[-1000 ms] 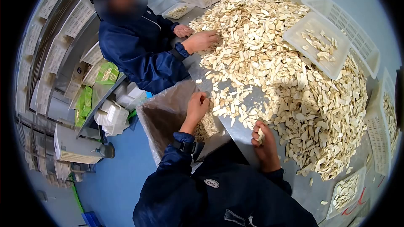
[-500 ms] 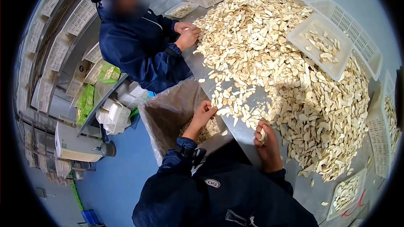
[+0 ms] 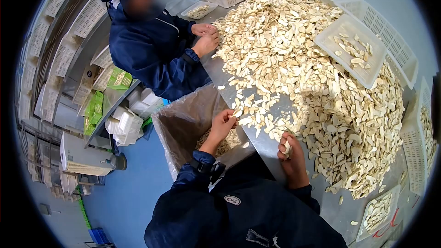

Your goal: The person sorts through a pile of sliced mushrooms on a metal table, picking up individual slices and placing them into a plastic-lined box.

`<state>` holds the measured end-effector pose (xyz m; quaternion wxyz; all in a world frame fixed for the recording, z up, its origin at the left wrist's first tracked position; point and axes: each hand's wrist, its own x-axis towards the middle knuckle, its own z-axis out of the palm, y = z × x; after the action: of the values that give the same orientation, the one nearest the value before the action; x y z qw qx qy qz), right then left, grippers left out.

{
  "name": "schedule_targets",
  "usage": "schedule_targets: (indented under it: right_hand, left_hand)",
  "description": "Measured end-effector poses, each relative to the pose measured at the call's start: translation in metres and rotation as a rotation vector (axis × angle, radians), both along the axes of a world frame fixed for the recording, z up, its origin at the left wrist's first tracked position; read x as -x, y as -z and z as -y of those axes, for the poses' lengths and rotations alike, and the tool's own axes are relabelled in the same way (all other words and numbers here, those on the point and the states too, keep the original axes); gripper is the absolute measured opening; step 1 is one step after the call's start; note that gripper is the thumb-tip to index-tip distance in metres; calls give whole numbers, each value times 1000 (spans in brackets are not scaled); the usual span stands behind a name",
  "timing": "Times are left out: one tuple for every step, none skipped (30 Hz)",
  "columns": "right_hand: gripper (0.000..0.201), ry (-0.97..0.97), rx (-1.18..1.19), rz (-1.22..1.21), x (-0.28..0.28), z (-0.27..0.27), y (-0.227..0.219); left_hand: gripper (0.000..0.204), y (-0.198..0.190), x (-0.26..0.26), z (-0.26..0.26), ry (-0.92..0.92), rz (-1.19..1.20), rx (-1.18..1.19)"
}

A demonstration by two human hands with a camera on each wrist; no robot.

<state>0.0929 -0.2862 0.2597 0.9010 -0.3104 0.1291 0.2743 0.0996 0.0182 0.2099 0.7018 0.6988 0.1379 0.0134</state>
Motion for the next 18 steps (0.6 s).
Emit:
schedule_targets:
  right_hand:
    - [18, 1, 3, -2, 0, 0, -1]
    - [18, 2, 5, -4, 0, 0, -2]
    - [18, 3, 8, -6, 0, 0, -2]
    - [18, -1, 4, -4, 0, 0, -1]
    - [18, -6, 0, -2, 0, 1, 0]
    - [18, -10, -3, 0, 0, 1, 2]
    - [18, -10, -4, 2, 0, 1, 3]
    - [18, -11, -5, 3, 0, 1, 4]
    - [18, -11, -7, 5, 0, 1, 4]
    - [18, -6, -1, 0, 0, 1, 3]
    - [17, 0, 4, -5, 0, 0, 0]
    - [16, 5, 9, -10, 0, 0, -1]
    - [17, 5, 7, -10, 0, 0, -2]
    - [17, 4, 5, -9, 0, 0, -2]
    - [17, 4, 3, -9, 0, 0, -2]
    - [17, 3, 4, -9, 0, 0, -2]
    - [17, 2, 5, -8, 0, 0, -1]
    - [17, 1, 5, -7, 0, 0, -1]
  left_hand:
    - [17, 0, 0, 0, 1, -3, 11]
    - [19, -3, 0, 1, 3, -18, 6]
    - [22, -6, 1, 1, 5, -32, 0]
    - [24, -9, 1, 2, 8, -46, -5]
    - [27, -10, 1, 3, -5, -47, 10]
    - [30, -11, 1, 4, -18, -49, 26]
    - [33, -11, 0, 5, -31, -50, 41]
    - [34, -11, 0, 5, -28, -52, 45]
    - [36, -10, -1, 5, -25, -53, 48]
    - [37, -9, -1, 5, -22, -55, 51]
    - [36, -12, -1, 7, -51, -46, 62]
    - [35, -16, -1, 10, -80, -37, 72]
    - [33, -19, -1, 12, -109, -28, 82]
    - [30, -17, -2, 11, -145, 19, 28]
    - [27, -14, -2, 11, -182, 65, -27]
    - [24, -11, -2, 10, -218, 111, -81]
    - [22, -10, -1, 10, -190, 113, -216]
    - [20, -9, 0, 10, -161, 114, -350]
